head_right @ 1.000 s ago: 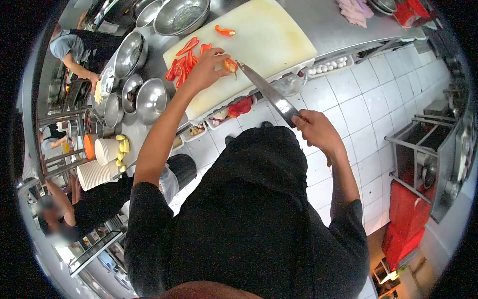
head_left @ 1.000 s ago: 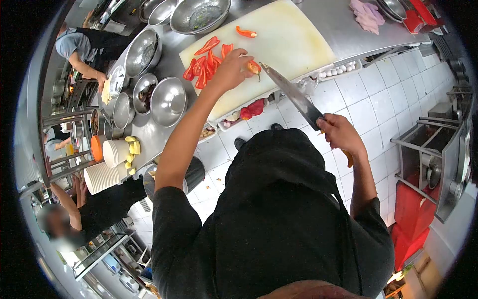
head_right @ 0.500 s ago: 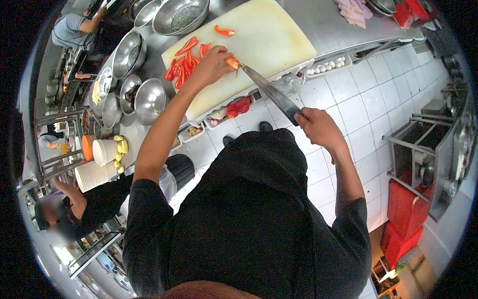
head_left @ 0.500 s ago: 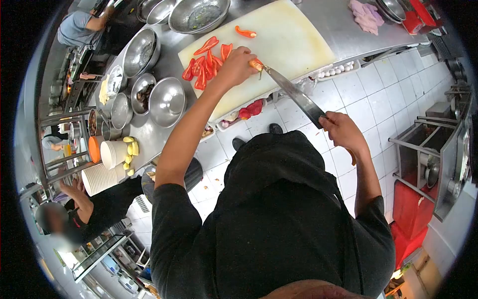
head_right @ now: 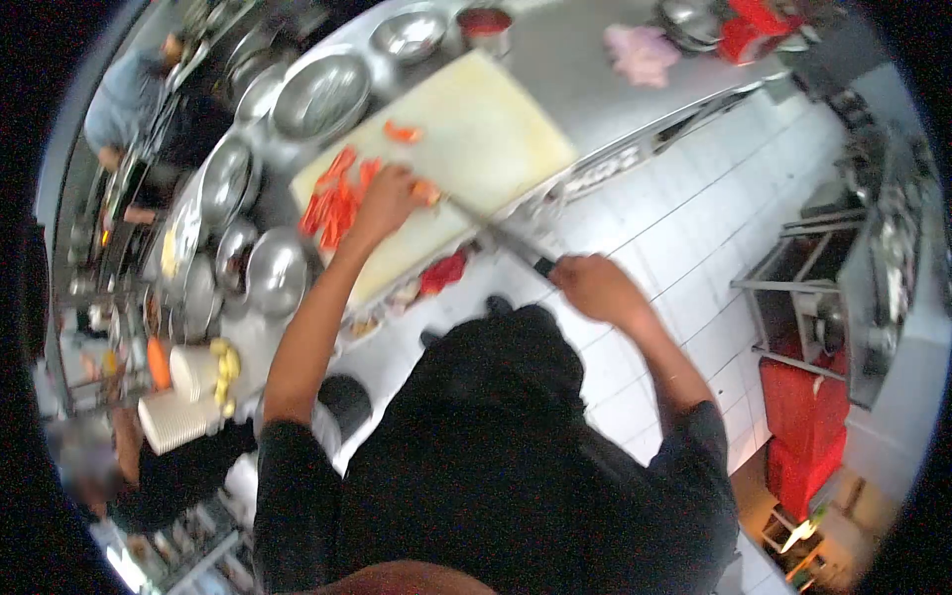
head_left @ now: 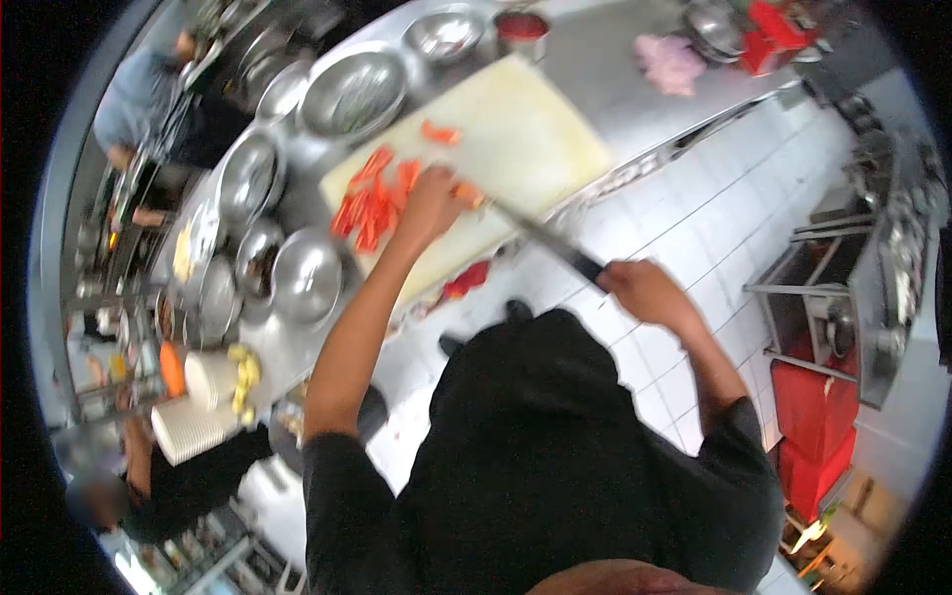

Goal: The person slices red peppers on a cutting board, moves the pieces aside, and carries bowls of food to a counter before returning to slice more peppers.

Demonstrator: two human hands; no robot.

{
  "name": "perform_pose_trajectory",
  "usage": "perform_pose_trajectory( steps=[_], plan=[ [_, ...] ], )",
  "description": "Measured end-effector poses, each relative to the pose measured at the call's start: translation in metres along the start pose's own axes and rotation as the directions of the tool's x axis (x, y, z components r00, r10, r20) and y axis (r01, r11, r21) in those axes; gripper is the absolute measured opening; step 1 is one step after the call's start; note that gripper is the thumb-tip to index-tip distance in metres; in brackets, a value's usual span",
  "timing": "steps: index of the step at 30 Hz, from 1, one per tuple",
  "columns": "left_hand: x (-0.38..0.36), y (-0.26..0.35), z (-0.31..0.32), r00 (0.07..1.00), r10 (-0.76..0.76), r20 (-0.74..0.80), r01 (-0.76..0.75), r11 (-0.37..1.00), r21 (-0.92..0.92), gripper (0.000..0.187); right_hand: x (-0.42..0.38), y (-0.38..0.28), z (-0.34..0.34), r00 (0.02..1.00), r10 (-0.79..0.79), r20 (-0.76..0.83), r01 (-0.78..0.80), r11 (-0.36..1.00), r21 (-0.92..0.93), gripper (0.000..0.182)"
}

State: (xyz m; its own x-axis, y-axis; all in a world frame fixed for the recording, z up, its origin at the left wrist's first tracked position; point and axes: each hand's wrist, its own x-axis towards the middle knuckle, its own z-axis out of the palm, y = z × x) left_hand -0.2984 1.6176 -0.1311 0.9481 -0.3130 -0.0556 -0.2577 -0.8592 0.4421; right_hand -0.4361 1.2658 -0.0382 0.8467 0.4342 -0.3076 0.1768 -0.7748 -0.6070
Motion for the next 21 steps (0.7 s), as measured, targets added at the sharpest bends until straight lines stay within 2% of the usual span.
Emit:
perform_pose_trajectory(
  steps=[2,5,8,10,12,13,21],
  plan=[
    [-0.011,0.018,-0.013,0.998,0.042,-0.057,-0.043,0.999,-0.030,0.036,0.001,-0.020,-0.012,0.965,0.245,0.091,-0.242,0.969,-0.039,0.030],
    [-0.016,0.017,-0.014,0.998,-0.014,-0.056,0.006,0.992,-0.125,0.035,0.001,-0.019,-0.009,0.975,0.215,0.055,-0.212,0.976,-0.047,0.031],
    [-0.019,0.017,-0.017,0.997,0.068,-0.045,-0.070,0.996,-0.048,0.038,0.006,-0.014,0.005,0.984,0.174,0.033,-0.171,0.983,-0.063,0.032],
    [-0.020,0.007,-0.006,0.993,0.050,-0.109,-0.061,0.993,-0.101,0.043,0.010,-0.014,0.006,0.988,0.153,0.019,-0.151,0.986,-0.076,0.033],
    [-0.023,0.008,-0.006,0.994,0.032,-0.101,-0.046,0.989,-0.139,0.046,0.009,-0.023,0.003,0.985,0.173,0.007,-0.172,0.982,-0.077,0.034],
    [-0.022,0.011,-0.009,0.994,0.036,-0.104,-0.052,0.986,-0.158,0.047,0.009,-0.019,0.007,0.991,0.132,0.000,-0.131,0.987,-0.094,0.032],
    [-0.026,0.015,-0.010,0.996,0.028,-0.089,-0.038,0.993,-0.109,0.047,0.009,-0.020,0.012,0.991,0.132,-0.006,-0.132,0.988,-0.081,0.031]
  ],
)
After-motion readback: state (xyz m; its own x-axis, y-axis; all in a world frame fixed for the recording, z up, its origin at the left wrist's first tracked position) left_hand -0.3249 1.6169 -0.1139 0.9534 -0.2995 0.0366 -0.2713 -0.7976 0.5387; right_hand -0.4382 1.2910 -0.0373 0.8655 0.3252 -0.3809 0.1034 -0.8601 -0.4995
